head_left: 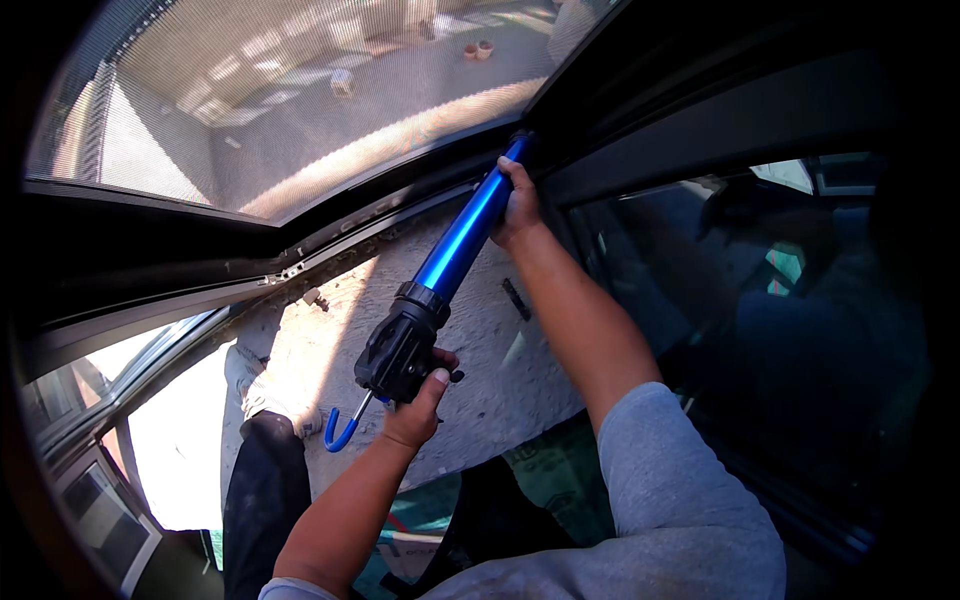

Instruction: The person walks through a room under construction and applies sealant along the edges of window frames using a caulking gun. The person moves between windows, opens them, and applies sealant to the frame joints.

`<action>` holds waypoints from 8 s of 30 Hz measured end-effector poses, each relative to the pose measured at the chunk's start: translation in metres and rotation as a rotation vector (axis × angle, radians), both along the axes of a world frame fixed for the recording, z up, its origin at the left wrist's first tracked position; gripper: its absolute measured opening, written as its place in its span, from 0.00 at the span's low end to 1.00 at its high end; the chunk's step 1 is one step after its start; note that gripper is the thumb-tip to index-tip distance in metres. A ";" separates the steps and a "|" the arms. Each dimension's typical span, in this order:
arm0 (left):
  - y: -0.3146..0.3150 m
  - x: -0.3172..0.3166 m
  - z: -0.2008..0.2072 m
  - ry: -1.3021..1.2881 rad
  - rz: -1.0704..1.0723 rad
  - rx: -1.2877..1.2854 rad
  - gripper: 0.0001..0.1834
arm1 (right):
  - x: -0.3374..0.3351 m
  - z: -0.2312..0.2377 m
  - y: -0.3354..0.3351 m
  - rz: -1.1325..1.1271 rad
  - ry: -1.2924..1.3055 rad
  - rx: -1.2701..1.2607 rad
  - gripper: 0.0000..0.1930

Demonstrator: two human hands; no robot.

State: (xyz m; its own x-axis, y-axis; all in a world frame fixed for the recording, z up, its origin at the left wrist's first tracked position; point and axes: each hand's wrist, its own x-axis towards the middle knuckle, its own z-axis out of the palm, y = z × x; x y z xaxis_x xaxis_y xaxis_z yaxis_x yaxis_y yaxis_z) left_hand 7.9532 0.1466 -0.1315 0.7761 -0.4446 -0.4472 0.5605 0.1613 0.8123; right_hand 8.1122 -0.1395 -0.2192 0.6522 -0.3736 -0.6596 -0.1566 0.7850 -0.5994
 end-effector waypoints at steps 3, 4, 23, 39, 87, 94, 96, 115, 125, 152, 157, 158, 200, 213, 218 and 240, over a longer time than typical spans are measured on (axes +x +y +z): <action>-0.005 -0.012 -0.003 -0.032 -0.015 0.016 0.24 | -0.006 0.009 -0.002 0.000 0.013 0.009 0.24; -0.006 -0.016 0.000 -0.042 -0.008 0.020 0.26 | -0.008 0.012 -0.003 0.021 -0.006 0.006 0.24; -0.007 -0.025 -0.011 -0.183 -0.077 0.110 0.23 | -0.017 0.007 -0.012 0.066 -0.075 0.024 0.23; 0.017 0.011 0.007 -0.076 -0.046 0.055 0.18 | 0.000 0.018 0.010 -0.021 -0.093 0.099 0.25; -0.007 0.094 0.141 -0.811 -0.491 0.604 0.23 | 0.006 0.015 -0.010 -0.047 -0.461 0.548 0.33; 0.003 0.084 0.158 0.062 -0.447 -0.072 0.66 | -0.002 0.017 -0.005 -0.070 -0.479 0.620 0.33; 0.006 0.079 0.160 0.077 -0.379 -0.119 0.55 | 0.003 0.025 -0.004 -0.116 -0.339 0.480 0.32; 0.136 0.076 0.327 -0.269 -0.439 0.243 0.56 | -0.162 0.147 0.152 -0.010 -0.129 0.813 0.25; 0.143 -0.050 0.358 0.115 -0.657 0.179 0.46 | -0.388 0.174 0.164 0.111 0.297 0.895 0.27; 0.163 -0.322 0.492 -0.110 -0.294 0.591 0.34 | -0.601 0.153 -0.002 0.942 0.613 -0.388 0.07; 0.184 -0.348 0.508 -0.195 -0.296 0.612 0.33 | -0.625 0.139 0.024 0.951 0.473 -0.421 0.08; 0.189 -0.352 0.511 -0.210 -0.292 0.608 0.33 | -0.636 0.141 0.027 0.944 0.459 -0.484 0.07; 0.292 -0.749 0.442 -0.183 -0.967 0.608 0.28 | -1.385 0.128 0.235 0.404 0.736 -0.973 0.10; 0.043 -1.027 0.346 -1.146 -1.166 0.541 0.19 | -1.964 0.087 0.408 -0.322 1.215 -0.410 0.14; -0.054 -1.140 0.293 -1.292 -1.444 0.592 0.19 | -1.999 0.125 0.440 0.023 1.378 -0.553 0.11; -0.548 -1.724 0.094 -1.281 -2.327 1.033 0.20 | -2.080 0.219 0.515 -1.984 0.796 0.763 0.10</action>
State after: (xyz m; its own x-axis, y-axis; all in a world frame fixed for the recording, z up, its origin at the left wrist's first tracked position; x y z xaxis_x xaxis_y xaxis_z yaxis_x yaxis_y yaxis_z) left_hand 6.2291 -0.4011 -0.0378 -0.1896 -0.4542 -0.8705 -0.9818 0.0980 0.1627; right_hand 6.0324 0.3758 -0.0003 -0.4793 0.3568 -0.8019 0.8776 0.1845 -0.4424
